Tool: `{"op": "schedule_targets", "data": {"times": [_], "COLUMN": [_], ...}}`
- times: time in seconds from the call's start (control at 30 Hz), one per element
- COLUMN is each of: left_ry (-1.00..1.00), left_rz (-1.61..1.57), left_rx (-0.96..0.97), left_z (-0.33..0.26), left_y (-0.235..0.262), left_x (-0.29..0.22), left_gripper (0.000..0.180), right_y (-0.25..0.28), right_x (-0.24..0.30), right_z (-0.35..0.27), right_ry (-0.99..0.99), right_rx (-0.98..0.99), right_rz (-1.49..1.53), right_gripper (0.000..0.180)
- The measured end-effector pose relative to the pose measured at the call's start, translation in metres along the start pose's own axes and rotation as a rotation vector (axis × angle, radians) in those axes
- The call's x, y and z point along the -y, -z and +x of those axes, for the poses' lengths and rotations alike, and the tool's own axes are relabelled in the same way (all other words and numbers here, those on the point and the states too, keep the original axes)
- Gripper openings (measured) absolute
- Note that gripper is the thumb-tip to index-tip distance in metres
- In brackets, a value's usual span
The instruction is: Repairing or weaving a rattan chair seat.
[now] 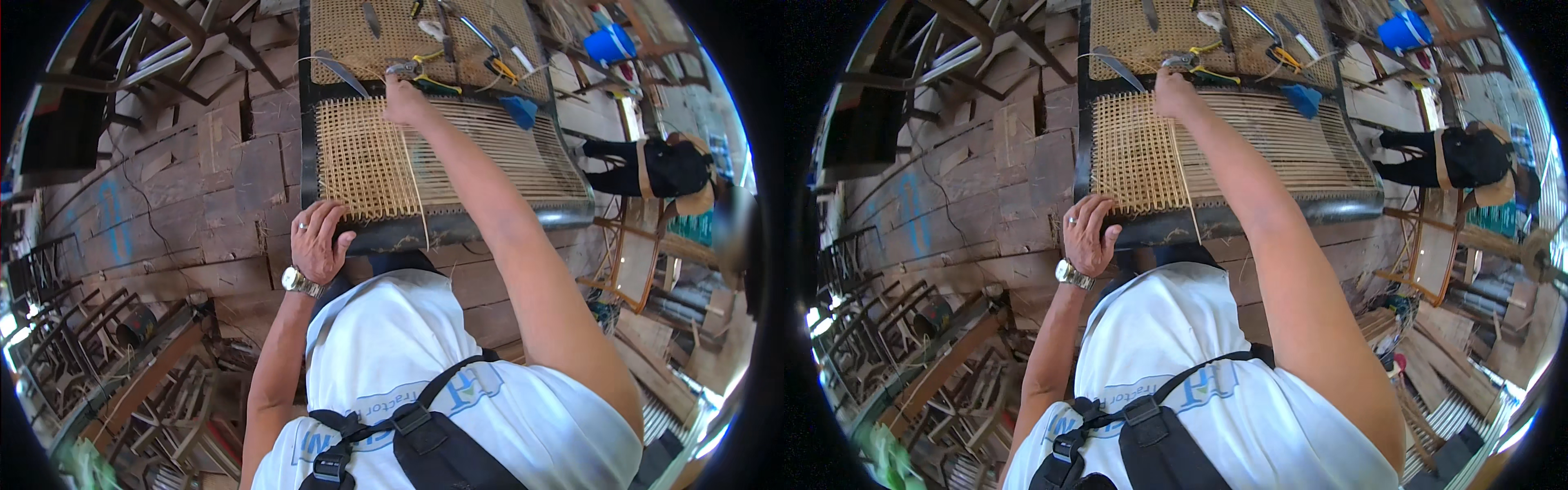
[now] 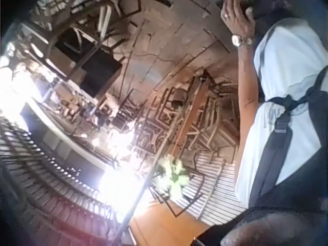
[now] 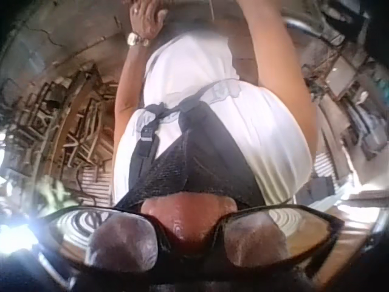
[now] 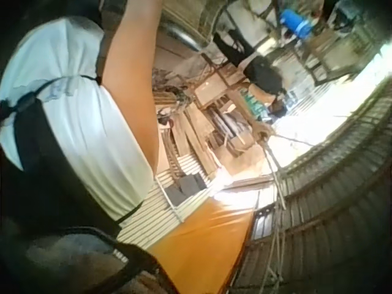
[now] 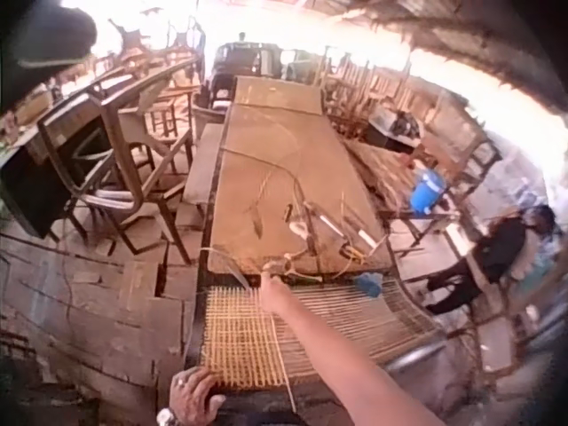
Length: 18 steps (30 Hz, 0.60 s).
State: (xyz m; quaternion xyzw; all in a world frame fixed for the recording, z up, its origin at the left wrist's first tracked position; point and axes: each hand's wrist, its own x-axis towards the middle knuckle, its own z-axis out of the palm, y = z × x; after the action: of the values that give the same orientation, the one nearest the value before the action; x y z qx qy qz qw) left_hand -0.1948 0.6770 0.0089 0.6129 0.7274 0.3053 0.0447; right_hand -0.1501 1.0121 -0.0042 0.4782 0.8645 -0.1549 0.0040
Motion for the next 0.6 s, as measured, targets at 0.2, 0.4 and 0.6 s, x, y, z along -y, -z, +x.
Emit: {"op": "schedule_targets", "data": {"times": [0.2,0.4,0.6], "left_ry": [0.082,0.100,0.093], "left_rz": [0.045,0.033,0.035], "left_rx": [-0.024,-0.036,-0.036], "left_z": [0.006,0.007,0.007], "left_y": [-0.005,-0.007,-0.008], "left_x": [-0.006,-0.005,-0.002], "left_gripper": [0.045,0.049,0.046], "right_y": [-0.003,0.002,-0.004], "right_x": [-0.068,-0.055,-0.073], "right_z": [0.070,0.086,0.082], "right_ry": [0.441,0.500,-0.041], "right_rx": [0.295,0.446,0.603], "right_rz": [-0.163,-0.386,-0.008], "right_gripper": [0.027,0.033,0.016]}}
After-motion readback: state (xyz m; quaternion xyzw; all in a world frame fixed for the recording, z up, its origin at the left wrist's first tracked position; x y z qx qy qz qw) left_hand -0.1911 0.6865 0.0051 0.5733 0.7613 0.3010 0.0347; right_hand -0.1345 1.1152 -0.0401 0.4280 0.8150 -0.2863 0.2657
